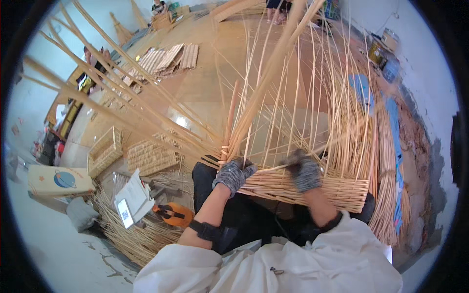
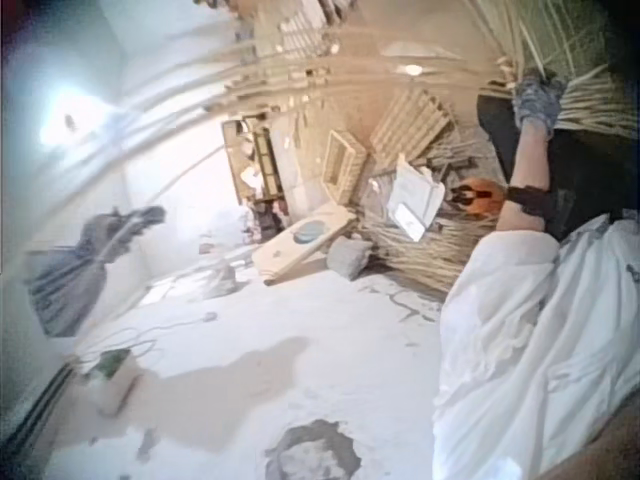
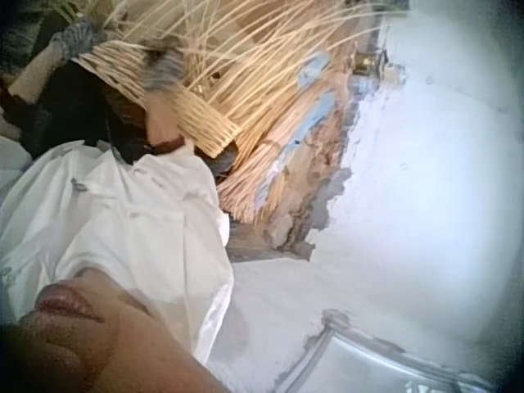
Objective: Measure and weave willow or wicker branches to construct a large basket.
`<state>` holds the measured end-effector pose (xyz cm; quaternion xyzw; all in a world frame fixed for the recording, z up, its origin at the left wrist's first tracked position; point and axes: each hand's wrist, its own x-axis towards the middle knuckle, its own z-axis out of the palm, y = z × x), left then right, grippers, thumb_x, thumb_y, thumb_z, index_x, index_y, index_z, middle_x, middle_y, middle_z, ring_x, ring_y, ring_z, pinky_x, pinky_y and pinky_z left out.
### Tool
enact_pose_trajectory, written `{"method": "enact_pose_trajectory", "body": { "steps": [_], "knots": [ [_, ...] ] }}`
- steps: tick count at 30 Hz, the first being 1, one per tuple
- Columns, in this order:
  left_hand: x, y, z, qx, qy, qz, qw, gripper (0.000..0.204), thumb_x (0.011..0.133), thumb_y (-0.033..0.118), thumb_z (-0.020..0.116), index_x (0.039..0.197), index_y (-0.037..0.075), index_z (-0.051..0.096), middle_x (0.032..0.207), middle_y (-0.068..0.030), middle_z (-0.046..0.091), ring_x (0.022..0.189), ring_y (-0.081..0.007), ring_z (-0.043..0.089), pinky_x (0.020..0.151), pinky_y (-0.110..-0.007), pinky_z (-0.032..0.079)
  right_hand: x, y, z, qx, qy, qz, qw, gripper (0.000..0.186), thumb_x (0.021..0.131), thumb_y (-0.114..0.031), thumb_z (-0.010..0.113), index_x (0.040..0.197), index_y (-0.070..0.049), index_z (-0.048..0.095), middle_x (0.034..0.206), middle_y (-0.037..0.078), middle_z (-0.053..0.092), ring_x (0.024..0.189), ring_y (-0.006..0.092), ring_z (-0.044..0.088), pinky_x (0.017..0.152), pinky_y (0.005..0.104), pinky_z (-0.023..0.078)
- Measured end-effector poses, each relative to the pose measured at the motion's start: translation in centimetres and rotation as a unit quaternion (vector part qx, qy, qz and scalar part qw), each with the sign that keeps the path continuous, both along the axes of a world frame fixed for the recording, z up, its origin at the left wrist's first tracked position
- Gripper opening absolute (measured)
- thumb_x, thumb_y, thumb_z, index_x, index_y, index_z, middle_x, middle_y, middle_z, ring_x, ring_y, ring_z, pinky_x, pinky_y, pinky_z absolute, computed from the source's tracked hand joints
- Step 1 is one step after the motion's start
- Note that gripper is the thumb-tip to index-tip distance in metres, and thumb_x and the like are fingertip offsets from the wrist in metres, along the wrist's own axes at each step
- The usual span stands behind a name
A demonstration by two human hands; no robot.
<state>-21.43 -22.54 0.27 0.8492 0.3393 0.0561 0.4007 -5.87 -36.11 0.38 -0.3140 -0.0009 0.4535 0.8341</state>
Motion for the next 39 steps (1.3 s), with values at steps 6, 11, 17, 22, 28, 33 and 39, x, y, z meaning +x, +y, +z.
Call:
{"method": "enact_pose_trajectory", "body": {
  "steps": [6,11,17,22,28,33,39],
  "knots": [
    [0.1,-1.3,2.0,0.051,0.088,0.065,0.993,0.044,0.079,0.043,0.051,0.098,0.004,0.058,0.095,-0.0187,0.059,0.089,-0.0335,0.055,0.079,-0.038,0.043,7.8,6.6,5.3,-0.241,-0.708,0.098,0.656,0.035,0.083,-0.025,0.048,0.108,-0.001,0.048,0.103,0.014,0.055,0.100,0.0241,0.050,0.084,0.0319,0.040],
    [2.7,-1.8,1.2,0.076,0.163,0.118,0.977,0.048,0.080,0.047,0.045,0.102,0.005,0.057,0.094,-0.0197,0.059,0.092,-0.0335,0.054,0.082,-0.039,0.041,13.2,17.4,-3.8,-0.508,-0.754,0.203,0.363,0.067,0.078,-0.029,0.047,0.135,-0.015,0.014,0.122,0.021,0.042,0.113,0.0285,0.042,0.091,0.0347,0.036],
    [2.0,-0.6,0.6,0.070,0.152,0.106,0.980,0.051,0.080,0.049,0.046,0.102,0.004,0.058,0.101,-0.0197,0.057,0.095,-0.0333,0.054,0.084,-0.038,0.040,9.9,13.0,0.5,-0.449,-0.585,-0.074,0.671,0.057,0.082,-0.021,0.044,0.132,-0.009,0.020,0.100,0.016,0.054,0.078,0.0248,0.055,0.079,0.0319,0.044],
    [2.0,0.4,-0.5,0.068,0.162,0.075,0.982,0.061,0.075,0.056,0.045,0.103,0.003,0.057,0.104,-0.0190,0.056,0.098,-0.0330,0.053,0.085,-0.039,0.041,2.9,-1.2,-0.6,-0.031,-0.347,-0.190,0.918,0.020,0.087,-0.018,0.041,0.104,-0.008,0.040,0.065,0.005,0.043,0.050,0.0136,0.045,0.047,0.0347,0.049],
    [4.7,-1.6,3.5,0.052,0.237,0.086,0.966,0.079,0.067,0.067,0.048,0.109,0.000,0.054,0.113,-0.0190,0.052,0.106,-0.0294,0.049,0.092,-0.036,0.035,2.2,-3.3,1.5,-0.054,-0.212,-0.201,0.955,0.009,0.088,-0.015,0.043,0.094,-0.008,0.042,0.057,0.004,0.041,0.043,0.0151,0.042,0.045,0.0357,0.048],
    [3.3,-1.7,6.6,0.072,0.251,0.137,0.956,0.080,0.061,0.068,0.055,0.103,-0.001,0.057,0.104,-0.0202,0.056,0.100,-0.0300,0.054,0.084,-0.037,0.042,1.3,-3.7,4.3,-0.065,-0.211,-0.121,0.968,0.005,0.087,-0.010,0.043,0.089,-0.006,0.043,0.056,0.004,0.041,0.043,0.0165,0.041,0.047,0.0384,0.049],
    [3.4,-6.4,1.8,0.441,0.036,-0.143,0.885,0.085,0.060,0.044,0.068,0.127,0.008,0.030,0.118,-0.0177,0.041,0.112,-0.0301,0.039,0.094,-0.044,0.026,6.1,-3.6,1.7,-0.050,0.004,-0.046,0.998,0.007,0.083,-0.011,0.046,0.076,-0.009,0.045,0.051,0.001,0.035,0.045,0.0162,0.040,0.055,0.0402,0.047]
  ]
}}
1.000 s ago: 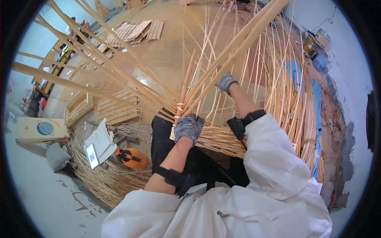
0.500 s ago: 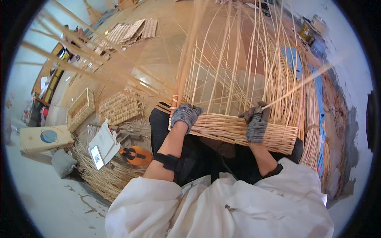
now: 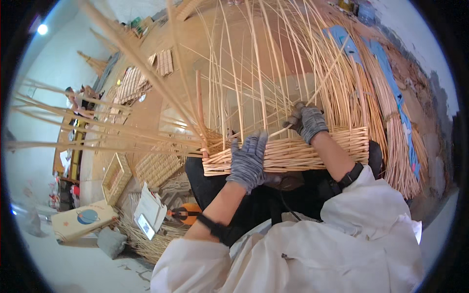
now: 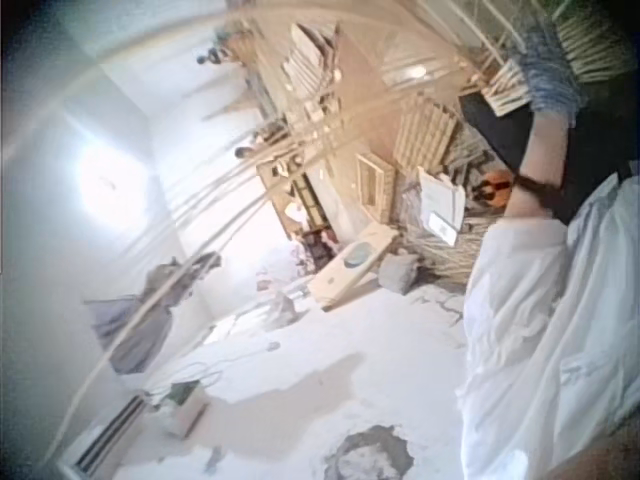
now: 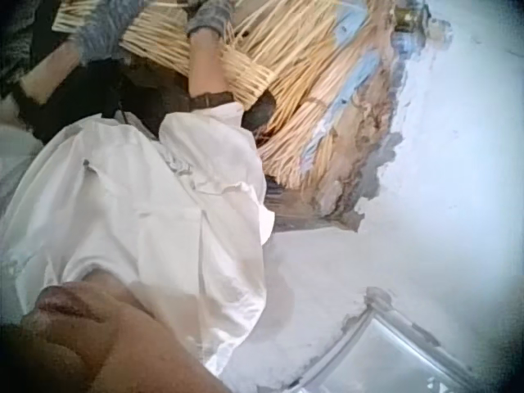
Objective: Measure and weave willow or wicker branches to construct a large basket.
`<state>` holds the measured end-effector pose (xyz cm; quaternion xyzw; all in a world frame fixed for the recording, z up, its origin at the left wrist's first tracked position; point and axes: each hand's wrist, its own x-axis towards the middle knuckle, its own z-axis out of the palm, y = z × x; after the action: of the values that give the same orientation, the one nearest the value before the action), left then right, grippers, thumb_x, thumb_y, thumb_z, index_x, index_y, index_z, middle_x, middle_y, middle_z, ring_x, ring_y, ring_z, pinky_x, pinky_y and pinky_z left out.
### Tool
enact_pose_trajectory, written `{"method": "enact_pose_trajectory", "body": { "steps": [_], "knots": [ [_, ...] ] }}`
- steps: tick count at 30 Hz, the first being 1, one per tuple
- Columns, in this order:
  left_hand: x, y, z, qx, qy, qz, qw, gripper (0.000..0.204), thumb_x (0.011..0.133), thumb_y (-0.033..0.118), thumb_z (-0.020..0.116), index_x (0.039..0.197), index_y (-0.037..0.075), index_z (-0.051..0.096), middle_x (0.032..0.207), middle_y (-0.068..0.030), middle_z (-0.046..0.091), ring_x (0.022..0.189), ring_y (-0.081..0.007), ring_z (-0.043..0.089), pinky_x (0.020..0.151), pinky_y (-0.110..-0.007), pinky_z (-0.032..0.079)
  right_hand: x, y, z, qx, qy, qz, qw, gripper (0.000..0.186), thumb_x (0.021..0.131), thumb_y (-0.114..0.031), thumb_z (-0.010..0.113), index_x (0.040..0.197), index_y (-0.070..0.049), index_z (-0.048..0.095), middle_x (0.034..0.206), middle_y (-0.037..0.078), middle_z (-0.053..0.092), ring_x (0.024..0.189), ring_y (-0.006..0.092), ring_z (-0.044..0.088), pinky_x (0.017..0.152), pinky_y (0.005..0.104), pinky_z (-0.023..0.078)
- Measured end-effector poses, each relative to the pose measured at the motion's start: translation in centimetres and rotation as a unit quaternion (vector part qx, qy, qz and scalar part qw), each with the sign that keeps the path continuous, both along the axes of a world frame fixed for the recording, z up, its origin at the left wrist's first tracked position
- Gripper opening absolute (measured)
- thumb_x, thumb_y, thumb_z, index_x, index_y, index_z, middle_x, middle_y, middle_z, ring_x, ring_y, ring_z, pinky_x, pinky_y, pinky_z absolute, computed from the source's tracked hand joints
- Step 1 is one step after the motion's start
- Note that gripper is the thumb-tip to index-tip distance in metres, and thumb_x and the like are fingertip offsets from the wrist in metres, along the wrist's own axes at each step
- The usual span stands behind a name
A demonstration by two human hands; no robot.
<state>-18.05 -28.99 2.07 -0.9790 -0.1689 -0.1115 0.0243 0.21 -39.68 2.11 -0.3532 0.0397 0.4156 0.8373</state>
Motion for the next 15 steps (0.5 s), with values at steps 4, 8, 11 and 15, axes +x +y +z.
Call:
{"method": "enact_pose_trajectory", "body": {
  "steps": [4,8,11,15],
  "knots": [
    [-0.7,1.6,-2.5,0.006,0.112,-0.066,0.992,0.087,0.055,0.035,0.069,0.128,0.011,0.028,0.111,-0.0157,0.043,0.105,-0.0297,0.041,0.090,-0.049,0.025,-5.3,-0.1,-3.6,0.008,-0.052,-0.119,0.992,0.015,0.088,-0.015,0.042,0.073,-0.013,0.045,0.053,0.000,0.035,0.047,0.0176,0.040,0.061,0.0428,0.047],
    [-0.6,1.1,-1.2,-0.012,0.153,-0.079,0.985,0.087,0.057,0.040,0.070,0.130,0.016,0.027,0.112,-0.0121,0.044,0.106,-0.0279,0.041,0.088,-0.047,0.028,-6.4,-0.7,-4.2,0.131,-0.014,-0.156,0.979,0.013,0.089,-0.016,0.042,0.077,-0.012,0.044,0.053,0.000,0.033,0.048,0.0171,0.040,0.062,0.0429,0.048],
    [-2.0,1.0,-0.5,-0.032,0.178,-0.098,0.979,0.094,0.052,0.045,0.072,0.130,0.016,0.028,0.112,-0.0119,0.044,0.105,-0.0278,0.043,0.088,-0.047,0.028,-7.7,-1.5,-2.9,0.072,-0.006,-0.159,0.985,0.009,0.089,-0.015,0.043,0.081,-0.011,0.044,0.057,0.000,0.034,0.049,0.0169,0.039,0.063,0.0420,0.049],
    [0.7,0.5,1.6,-0.238,0.050,-0.062,0.968,0.084,0.063,0.039,0.070,0.129,0.010,0.028,0.113,-0.0187,0.047,0.104,-0.0309,0.047,0.090,-0.040,0.034,-6.8,-2.6,-3.7,0.069,-0.027,-0.150,0.986,0.008,0.088,-0.014,0.044,0.081,-0.010,0.044,0.058,0.001,0.035,0.050,0.0170,0.039,0.064,0.0399,0.049]
  ]
}}
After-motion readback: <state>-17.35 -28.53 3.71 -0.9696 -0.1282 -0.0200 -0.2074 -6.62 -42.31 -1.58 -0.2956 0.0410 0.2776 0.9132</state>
